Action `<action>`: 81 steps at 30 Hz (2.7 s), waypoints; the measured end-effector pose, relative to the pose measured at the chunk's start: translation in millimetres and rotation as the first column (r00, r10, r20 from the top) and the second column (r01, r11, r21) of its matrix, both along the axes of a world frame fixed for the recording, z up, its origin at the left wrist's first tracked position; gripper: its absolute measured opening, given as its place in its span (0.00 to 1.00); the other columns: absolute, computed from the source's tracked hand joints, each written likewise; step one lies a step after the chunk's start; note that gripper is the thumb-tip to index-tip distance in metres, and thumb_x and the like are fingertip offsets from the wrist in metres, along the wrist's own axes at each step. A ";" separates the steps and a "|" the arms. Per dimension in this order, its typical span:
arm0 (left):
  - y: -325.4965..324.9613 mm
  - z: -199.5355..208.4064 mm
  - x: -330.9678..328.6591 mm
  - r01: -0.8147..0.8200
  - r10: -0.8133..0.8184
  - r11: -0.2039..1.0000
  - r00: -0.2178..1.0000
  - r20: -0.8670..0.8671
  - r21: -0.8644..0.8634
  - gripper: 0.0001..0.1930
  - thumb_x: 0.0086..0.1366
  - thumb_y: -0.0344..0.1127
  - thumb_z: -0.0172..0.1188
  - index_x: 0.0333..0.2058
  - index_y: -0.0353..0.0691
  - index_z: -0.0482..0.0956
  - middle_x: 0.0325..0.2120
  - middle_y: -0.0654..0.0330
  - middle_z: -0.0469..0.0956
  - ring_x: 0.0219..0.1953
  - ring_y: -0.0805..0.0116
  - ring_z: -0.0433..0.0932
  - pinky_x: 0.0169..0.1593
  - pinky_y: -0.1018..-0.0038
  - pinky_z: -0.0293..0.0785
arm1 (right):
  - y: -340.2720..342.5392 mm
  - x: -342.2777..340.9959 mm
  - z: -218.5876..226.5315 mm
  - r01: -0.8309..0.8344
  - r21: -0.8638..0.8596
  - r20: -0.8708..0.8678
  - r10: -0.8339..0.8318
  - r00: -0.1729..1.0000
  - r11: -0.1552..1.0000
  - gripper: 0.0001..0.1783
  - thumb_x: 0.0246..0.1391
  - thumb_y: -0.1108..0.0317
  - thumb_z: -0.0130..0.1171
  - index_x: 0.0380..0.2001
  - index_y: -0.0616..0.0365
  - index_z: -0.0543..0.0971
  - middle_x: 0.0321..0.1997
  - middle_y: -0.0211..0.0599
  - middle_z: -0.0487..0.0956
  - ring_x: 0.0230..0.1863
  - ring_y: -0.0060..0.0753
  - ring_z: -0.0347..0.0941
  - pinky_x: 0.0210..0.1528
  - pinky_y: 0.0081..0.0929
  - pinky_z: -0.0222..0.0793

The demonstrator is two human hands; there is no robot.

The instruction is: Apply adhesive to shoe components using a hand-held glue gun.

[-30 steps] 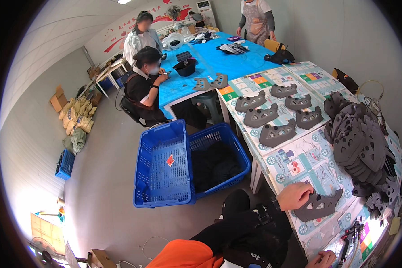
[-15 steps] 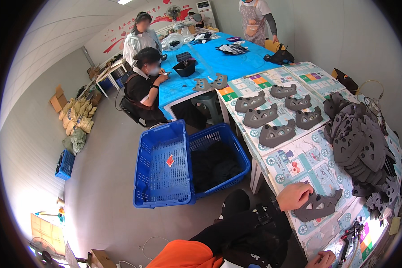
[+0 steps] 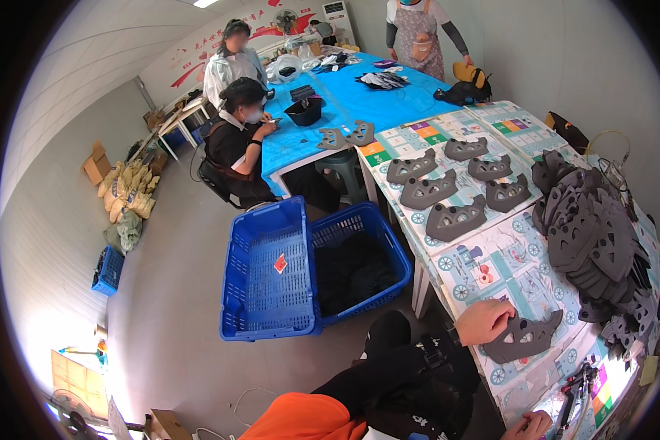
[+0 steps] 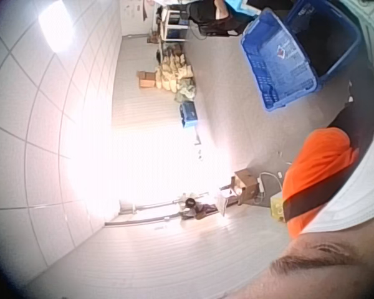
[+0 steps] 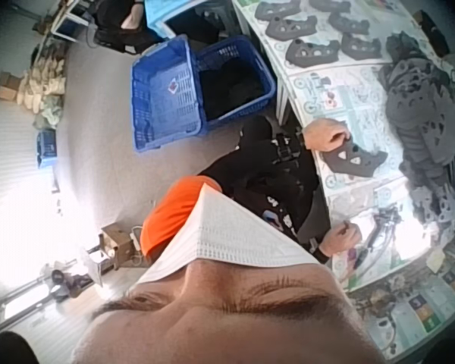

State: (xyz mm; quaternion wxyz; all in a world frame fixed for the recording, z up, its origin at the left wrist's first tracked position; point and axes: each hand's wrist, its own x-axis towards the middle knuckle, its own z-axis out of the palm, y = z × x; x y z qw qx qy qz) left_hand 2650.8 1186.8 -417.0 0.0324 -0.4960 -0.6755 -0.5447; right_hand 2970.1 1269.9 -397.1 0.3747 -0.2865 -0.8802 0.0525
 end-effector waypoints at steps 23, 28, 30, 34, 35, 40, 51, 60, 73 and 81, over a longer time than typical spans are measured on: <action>-0.6 1.9 0.3 0.014 -0.014 1.000 1.000 -0.001 0.001 0.06 0.64 0.28 0.59 0.40 0.40 0.77 0.26 0.53 0.76 0.30 0.50 0.78 0.35 0.59 0.73 | -1.1 -0.4 1.8 0.001 0.003 0.003 -0.001 1.000 1.000 0.07 0.59 0.77 0.55 0.29 0.60 0.81 0.34 0.46 0.76 0.40 0.54 0.72 0.48 0.49 0.68; -0.9 2.9 -0.3 0.018 -0.018 1.000 1.000 -0.003 0.010 0.06 0.64 0.28 0.59 0.40 0.40 0.77 0.26 0.53 0.76 0.30 0.50 0.78 0.35 0.59 0.73 | -0.4 0.1 1.6 -0.007 -0.006 0.006 0.007 1.000 1.000 0.07 0.59 0.78 0.55 0.29 0.60 0.81 0.34 0.46 0.76 0.40 0.54 0.72 0.47 0.49 0.68; -0.5 2.6 -0.1 0.016 -0.016 1.000 1.000 -0.006 0.017 0.06 0.64 0.28 0.59 0.39 0.40 0.77 0.26 0.53 0.76 0.30 0.50 0.78 0.35 0.59 0.73 | -0.1 0.1 1.6 -0.009 -0.001 0.004 0.009 1.000 1.000 0.06 0.59 0.78 0.55 0.29 0.60 0.81 0.34 0.46 0.76 0.40 0.55 0.72 0.47 0.49 0.68; -0.1 0.7 -0.2 0.012 -0.012 1.000 1.000 -0.005 0.013 0.06 0.63 0.28 0.59 0.39 0.39 0.77 0.26 0.53 0.76 0.30 0.50 0.78 0.35 0.60 0.73 | 0.4 0.5 1.3 -0.013 0.006 0.003 0.013 1.000 1.000 0.06 0.58 0.78 0.56 0.30 0.60 0.81 0.34 0.47 0.76 0.40 0.55 0.72 0.47 0.49 0.68; 0.0 0.7 -0.2 0.014 -0.014 1.000 1.000 -0.004 0.012 0.06 0.63 0.28 0.59 0.39 0.39 0.77 0.26 0.53 0.76 0.30 0.50 0.78 0.35 0.60 0.73 | 0.4 0.5 1.5 -0.013 0.006 0.003 0.013 1.000 1.000 0.06 0.58 0.78 0.56 0.30 0.60 0.81 0.34 0.47 0.76 0.40 0.55 0.72 0.47 0.49 0.68; -0.4 1.6 0.1 0.020 -0.020 1.000 1.000 -0.002 0.006 0.06 0.63 0.28 0.59 0.39 0.39 0.77 0.27 0.53 0.76 0.30 0.50 0.77 0.34 0.60 0.73 | 0.6 0.7 1.5 -0.019 0.009 -0.008 0.019 1.000 1.000 0.06 0.59 0.77 0.57 0.30 0.60 0.82 0.34 0.47 0.76 0.40 0.55 0.72 0.47 0.49 0.68; -0.6 1.0 -0.9 0.014 -0.014 1.000 1.000 0.007 0.004 0.06 0.64 0.28 0.59 0.39 0.39 0.77 0.27 0.52 0.77 0.30 0.50 0.78 0.35 0.60 0.73 | -1.5 -2.5 5.1 -0.015 0.000 -0.007 0.015 1.000 1.000 0.05 0.59 0.77 0.58 0.30 0.60 0.81 0.34 0.47 0.76 0.40 0.55 0.72 0.47 0.50 0.68; -0.1 0.3 2.2 0.007 -0.007 1.000 1.000 0.004 0.003 0.06 0.64 0.29 0.59 0.40 0.40 0.77 0.27 0.52 0.77 0.31 0.49 0.78 0.35 0.59 0.73 | 1.9 3.0 -4.4 0.006 0.019 -0.029 -0.006 1.000 1.000 0.05 0.60 0.74 0.59 0.29 0.58 0.81 0.34 0.46 0.76 0.40 0.55 0.72 0.47 0.49 0.68; -1.7 1.4 0.7 0.013 -0.013 1.000 1.000 0.023 -0.014 0.06 0.64 0.30 0.59 0.40 0.40 0.77 0.28 0.53 0.77 0.31 0.51 0.78 0.35 0.60 0.73 | -0.6 0.4 -0.6 0.022 0.001 -0.020 -0.021 1.000 1.000 0.05 0.57 0.77 0.59 0.28 0.59 0.81 0.34 0.45 0.77 0.41 0.55 0.73 0.48 0.49 0.68; -1.1 2.1 2.2 0.007 -0.007 1.000 1.000 0.012 -0.005 0.06 0.65 0.29 0.58 0.40 0.40 0.77 0.27 0.53 0.77 0.31 0.51 0.78 0.35 0.60 0.72 | 1.3 4.7 -3.9 0.012 0.001 -0.013 -0.012 1.000 1.000 0.04 0.58 0.75 0.59 0.29 0.59 0.82 0.35 0.45 0.78 0.42 0.55 0.73 0.49 0.50 0.68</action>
